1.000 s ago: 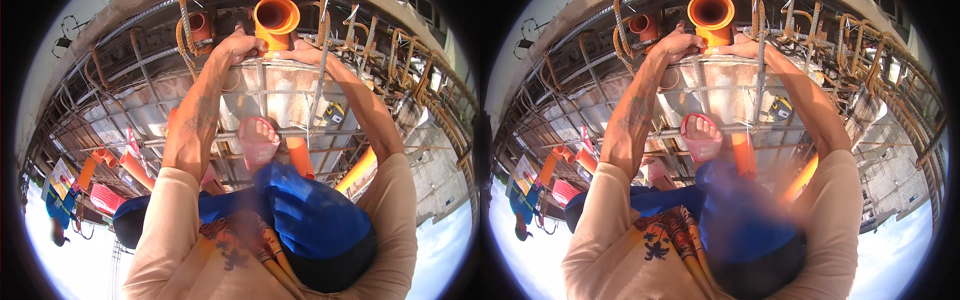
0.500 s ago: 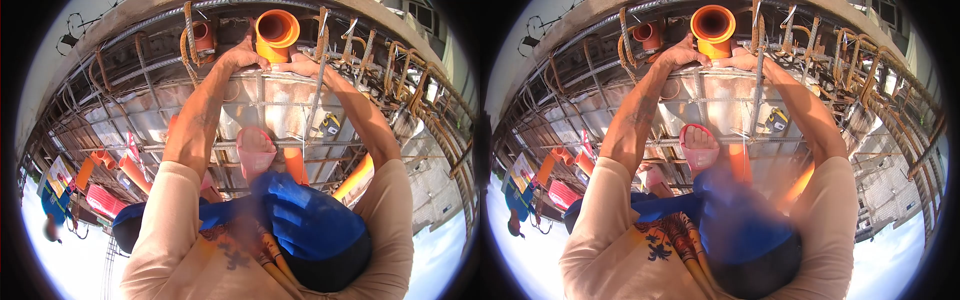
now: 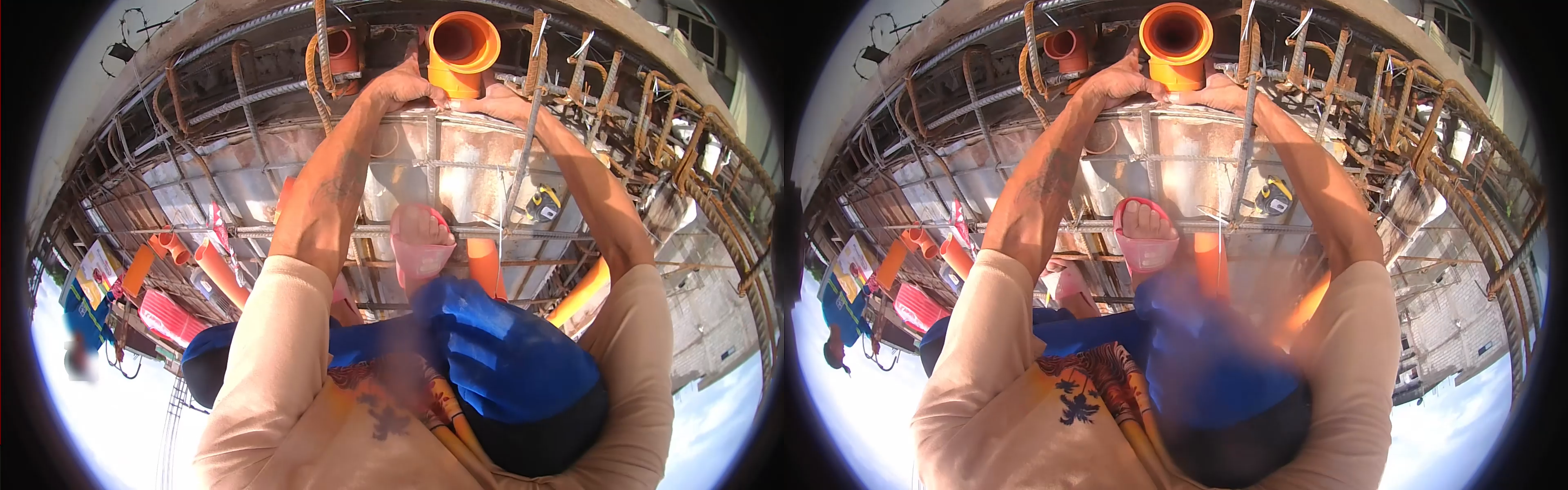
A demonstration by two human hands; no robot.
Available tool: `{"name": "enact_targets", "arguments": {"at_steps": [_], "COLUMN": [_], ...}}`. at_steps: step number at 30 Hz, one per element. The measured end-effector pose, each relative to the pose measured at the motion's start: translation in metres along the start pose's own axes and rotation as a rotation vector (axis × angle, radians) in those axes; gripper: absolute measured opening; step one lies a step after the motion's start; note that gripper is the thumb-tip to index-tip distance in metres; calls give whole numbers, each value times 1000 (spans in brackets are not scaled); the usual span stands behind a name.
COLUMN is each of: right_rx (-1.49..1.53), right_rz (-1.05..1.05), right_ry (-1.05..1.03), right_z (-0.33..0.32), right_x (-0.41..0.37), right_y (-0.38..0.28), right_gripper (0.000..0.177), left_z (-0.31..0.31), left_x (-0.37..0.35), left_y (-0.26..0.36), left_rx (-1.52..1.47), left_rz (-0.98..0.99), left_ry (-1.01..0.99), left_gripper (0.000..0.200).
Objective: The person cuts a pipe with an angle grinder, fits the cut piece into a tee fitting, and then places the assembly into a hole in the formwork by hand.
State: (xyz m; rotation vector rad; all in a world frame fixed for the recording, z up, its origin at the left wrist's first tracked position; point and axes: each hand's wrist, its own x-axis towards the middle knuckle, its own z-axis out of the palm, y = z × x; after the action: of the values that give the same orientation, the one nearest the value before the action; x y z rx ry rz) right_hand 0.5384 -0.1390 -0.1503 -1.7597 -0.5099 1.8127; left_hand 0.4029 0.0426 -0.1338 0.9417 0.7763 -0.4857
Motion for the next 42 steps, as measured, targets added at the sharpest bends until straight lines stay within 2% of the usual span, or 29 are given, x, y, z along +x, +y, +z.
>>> {"name": "enact_targets", "arguments": {"at_steps": [1, 4, 7, 10, 12, 14, 18, 19, 20, 22, 23, 26, 27, 29, 30, 31, 34, 35, 38, 39, 40, 42], "right_rx": [-21, 22, 29, 34, 27, 70, 74, 16, -43, -99, -128, -368, -455, -479, -486, -310, -332, -400, -666, -864, -822, -628], "right_rz": [-59, -8, 4, 30, 60, -14, -21, -61, -91, 34, 93, 181, 168, 167, 160, 115, 196, 87, 299, 119, 91, -87], "right_ry": [97, 13, -16, -59, -77, -72, -106, -103, -98, -164, -195, -142, -190, -177, -173, -99, 3, 105, 439, 722, 849, 967], "right_z": [5, 1, -2, -4, -6, -4, -3, -6, -9, -21, -27, -43, -44, -48, -49, -49, -55, -51, -26, -8, 19, 66], "right_x": [-5, -4, 5, 10, 12, 7, -2, 5, 9, 4, 3, -26, -40, -48, -49, -51, -83, -99, -135, -140, -149, -142], "right_y": [-1, -6, 11, 10, 12, 7, -9, 3, 20, 40, 43, 39, 9, 3, 3, 14, 0, -14, -66, -60, -90, -109], "right_gripper": [112, 114, 111, 109, 107, 113, 118, 114, 110, 102, 101, 95, 86, 78, 74, 63, 56, 45, 34, 29, 27, 30], "left_z": [-6, -7, -6, 0, 4, 6, 10, 8, 8, 5, 2, 8, 10, 14, 13, 13, -3, -10, -31, -32, -34, -37], "left_x": [9, 15, 20, 13, 11, 5, -5, -8, -14, -30, -31, -84, -99, -136, -155, -175, -223, -232, -242, -247, -247, -247], "left_y": [-6, -3, -12, -8, -3, 4, 13, 13, 15, 20, 3, 10, 11, 4, 1, -3, -16, -19, -38, -37, -40, -44], "left_rx": [-29, 133, 145, 123, 197, 245, 729, 729, 721, 697, 836, 811, 795, 763, 798, 835, 956, 991, 991, 955, 955, 964], "left_rz": [-70, -58, 25, -12, -6, -8, -80, -66, -34, 29, 209, 337, 408, 530, 551, 567, 610, 629, 794, 802, 825, 869], "left_ry": [-64, -93, -36, 37, 83, 104, 239, 213, 238, 289, 374, 352, 319, 258, 293, 328, 439, 480, 645, 697, 725, 777], "left_gripper": [122, 106, 106, 108, 111, 115, 140, 139, 133, 121, 97, 85, 82, 76, 73, 71, 66, 65, 66, 67, 67, 67]}}
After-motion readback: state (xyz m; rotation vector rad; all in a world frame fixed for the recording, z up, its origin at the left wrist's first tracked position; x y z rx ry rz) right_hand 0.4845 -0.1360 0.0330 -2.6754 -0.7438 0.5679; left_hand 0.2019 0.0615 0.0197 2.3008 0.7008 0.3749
